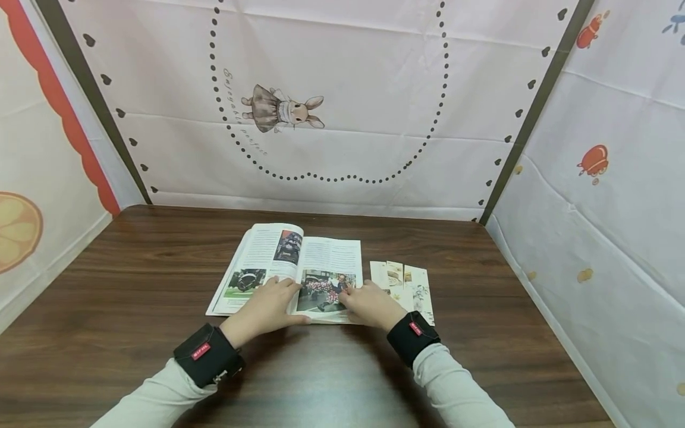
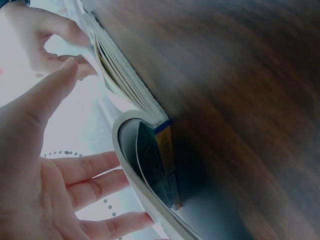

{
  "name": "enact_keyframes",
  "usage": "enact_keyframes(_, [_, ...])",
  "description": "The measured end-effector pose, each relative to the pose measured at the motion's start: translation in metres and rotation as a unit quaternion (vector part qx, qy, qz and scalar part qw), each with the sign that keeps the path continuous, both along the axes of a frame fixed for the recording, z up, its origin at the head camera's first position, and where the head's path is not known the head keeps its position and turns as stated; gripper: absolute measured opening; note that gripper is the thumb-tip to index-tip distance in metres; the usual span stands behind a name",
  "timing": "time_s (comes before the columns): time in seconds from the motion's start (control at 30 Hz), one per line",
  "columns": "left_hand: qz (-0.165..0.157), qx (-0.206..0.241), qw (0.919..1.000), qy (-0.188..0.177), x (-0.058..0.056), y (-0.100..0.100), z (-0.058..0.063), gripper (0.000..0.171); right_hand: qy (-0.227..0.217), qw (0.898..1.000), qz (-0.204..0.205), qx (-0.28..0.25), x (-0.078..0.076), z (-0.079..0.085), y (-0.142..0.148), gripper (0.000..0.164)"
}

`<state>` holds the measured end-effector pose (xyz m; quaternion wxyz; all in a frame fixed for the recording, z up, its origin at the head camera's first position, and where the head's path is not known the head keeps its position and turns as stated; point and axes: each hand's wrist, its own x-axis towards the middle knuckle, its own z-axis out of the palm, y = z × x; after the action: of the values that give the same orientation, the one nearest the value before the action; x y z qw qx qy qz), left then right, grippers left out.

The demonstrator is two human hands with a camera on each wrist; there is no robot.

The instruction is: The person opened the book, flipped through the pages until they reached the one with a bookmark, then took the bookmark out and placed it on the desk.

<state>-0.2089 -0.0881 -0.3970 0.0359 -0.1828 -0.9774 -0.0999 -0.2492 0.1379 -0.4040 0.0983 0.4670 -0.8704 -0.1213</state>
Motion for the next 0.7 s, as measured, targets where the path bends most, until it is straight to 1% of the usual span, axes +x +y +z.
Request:
enact_keyframes(0.07, [0.002,0.001,1.0000,0.001,0.000,0.001,0.000,0.072,0.040,0.999,0.009,0.003,0.000,0.000,0.001,0.010])
enact_keyframes(0.13, [0.006,-0.001,1.0000,0.002,0.000,0.003,0.000,0.072,0.067,0.998,0.011,-0.012,-0.001,0.003,0.001,0.008])
enact_keyframes(0.23, [0.016,-0.004,0.9998,0.005,-0.001,0.006,0.000,0.069,0.088,0.995,0.009,-0.054,0.000,0.010,0.000,0.010])
enact_keyframes(0.3, [0.025,-0.008,0.9996,0.010,-0.001,0.009,-0.002,0.067,0.103,0.991,0.016,-0.087,0.000,0.015,-0.001,0.011])
enact_keyframes(0.4, [0.034,-0.018,0.9987,0.034,-0.002,0.013,-0.004,0.059,0.120,0.985,0.026,-0.122,0.002,0.019,-0.004,0.013])
enact_keyframes(0.5, [0.031,-0.036,0.9961,0.074,-0.002,0.018,-0.005,0.045,0.120,0.982,0.022,-0.147,0.003,0.021,-0.006,0.013])
enact_keyframes(0.57, [0.027,-0.049,0.9938,0.096,-0.002,0.021,-0.005,0.039,0.110,0.980,0.011,-0.168,0.004,0.021,-0.007,0.014])
enact_keyframes(0.63, [0.025,-0.054,0.9928,0.104,-0.002,0.022,-0.004,0.034,0.091,0.976,-0.003,-0.197,0.004,0.022,-0.006,0.017])
enact_keyframes(0.7, [0.027,-0.050,0.9934,0.100,-0.002,0.022,-0.003,0.031,0.071,0.971,-0.023,-0.228,0.003,0.021,-0.005,0.020])
